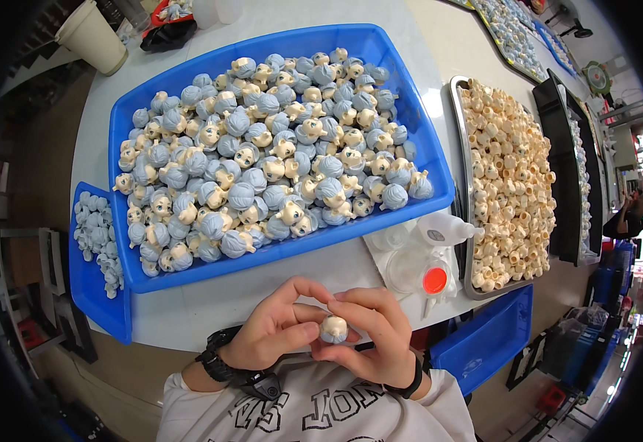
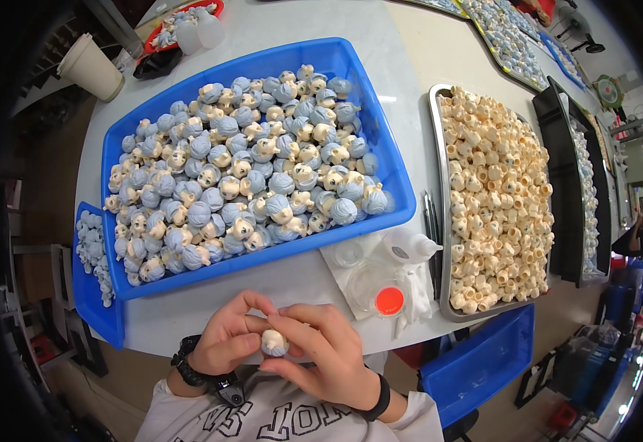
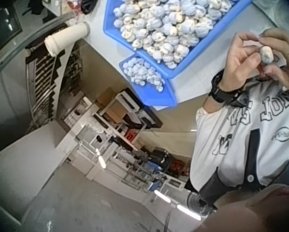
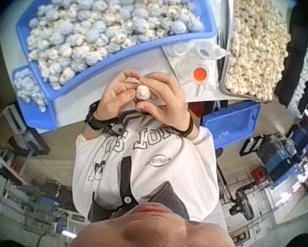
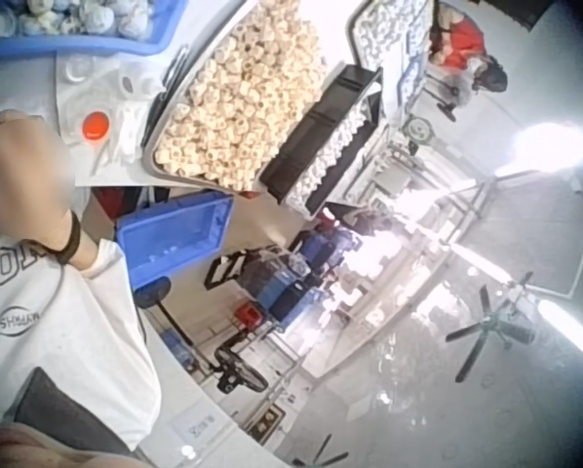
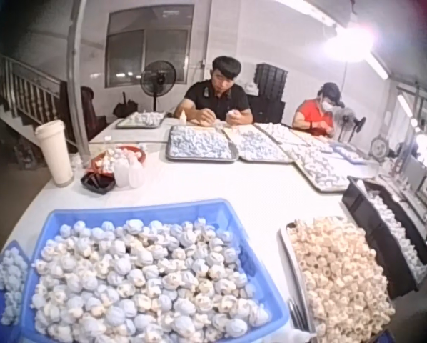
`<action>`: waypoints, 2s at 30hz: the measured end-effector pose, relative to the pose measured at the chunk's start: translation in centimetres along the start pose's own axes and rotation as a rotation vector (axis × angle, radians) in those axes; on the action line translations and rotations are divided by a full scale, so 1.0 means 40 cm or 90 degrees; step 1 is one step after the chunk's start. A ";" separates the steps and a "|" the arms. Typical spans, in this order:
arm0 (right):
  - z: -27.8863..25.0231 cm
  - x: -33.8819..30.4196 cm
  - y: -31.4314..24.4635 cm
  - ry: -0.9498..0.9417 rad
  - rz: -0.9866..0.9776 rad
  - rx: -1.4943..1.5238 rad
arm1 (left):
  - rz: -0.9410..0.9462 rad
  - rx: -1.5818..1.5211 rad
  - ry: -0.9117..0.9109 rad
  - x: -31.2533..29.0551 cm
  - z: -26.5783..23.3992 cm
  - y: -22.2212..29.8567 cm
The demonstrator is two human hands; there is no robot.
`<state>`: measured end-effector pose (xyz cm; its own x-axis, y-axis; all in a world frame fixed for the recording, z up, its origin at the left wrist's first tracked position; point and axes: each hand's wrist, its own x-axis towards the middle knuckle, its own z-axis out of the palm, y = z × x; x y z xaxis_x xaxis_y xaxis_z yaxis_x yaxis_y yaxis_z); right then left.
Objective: The person assembles small doll heads by applying glue to the neck openings and attaching hairpieces. They handle the components one at a time, using a small bottle for adhesive and tweezers for precise placement, while working at a table with trays of parts.
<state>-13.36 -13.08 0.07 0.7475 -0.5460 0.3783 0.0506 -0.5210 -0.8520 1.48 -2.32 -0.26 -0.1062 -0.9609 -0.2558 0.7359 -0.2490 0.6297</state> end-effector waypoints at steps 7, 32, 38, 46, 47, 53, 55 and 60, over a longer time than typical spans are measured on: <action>0.019 -0.005 -0.002 -0.003 0.048 0.062 | 0.018 0.025 0.009 0.001 0.014 0.008; 0.044 -0.042 0.052 -0.026 0.046 0.151 | 0.043 -0.003 0.061 0.001 0.017 -0.017; 0.045 -0.039 0.045 0.026 0.042 0.134 | 0.079 0.102 0.090 0.014 0.033 -0.017; 0.032 -0.131 0.056 0.089 0.028 0.201 | 0.135 0.418 0.117 -0.110 0.075 0.001; 0.026 -0.130 0.045 0.066 0.012 0.159 | 0.159 0.409 0.122 -0.134 0.080 0.004; 0.045 0.015 -0.090 0.022 -0.077 -0.086 | 0.180 0.508 0.227 -0.271 0.091 -0.031; 0.043 0.101 -0.092 0.018 -0.025 -0.140 | 0.235 0.446 0.277 -0.331 0.085 -0.060; 0.067 0.101 -0.097 0.082 -0.078 -0.160 | 0.454 0.278 0.416 -0.411 0.026 -0.062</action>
<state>-8.77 -11.52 3.93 0.6545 -0.5403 0.5289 -0.0427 -0.7248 -0.6876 0.71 13.98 3.15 0.7311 -0.6821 0.0131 0.1684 0.1991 0.9654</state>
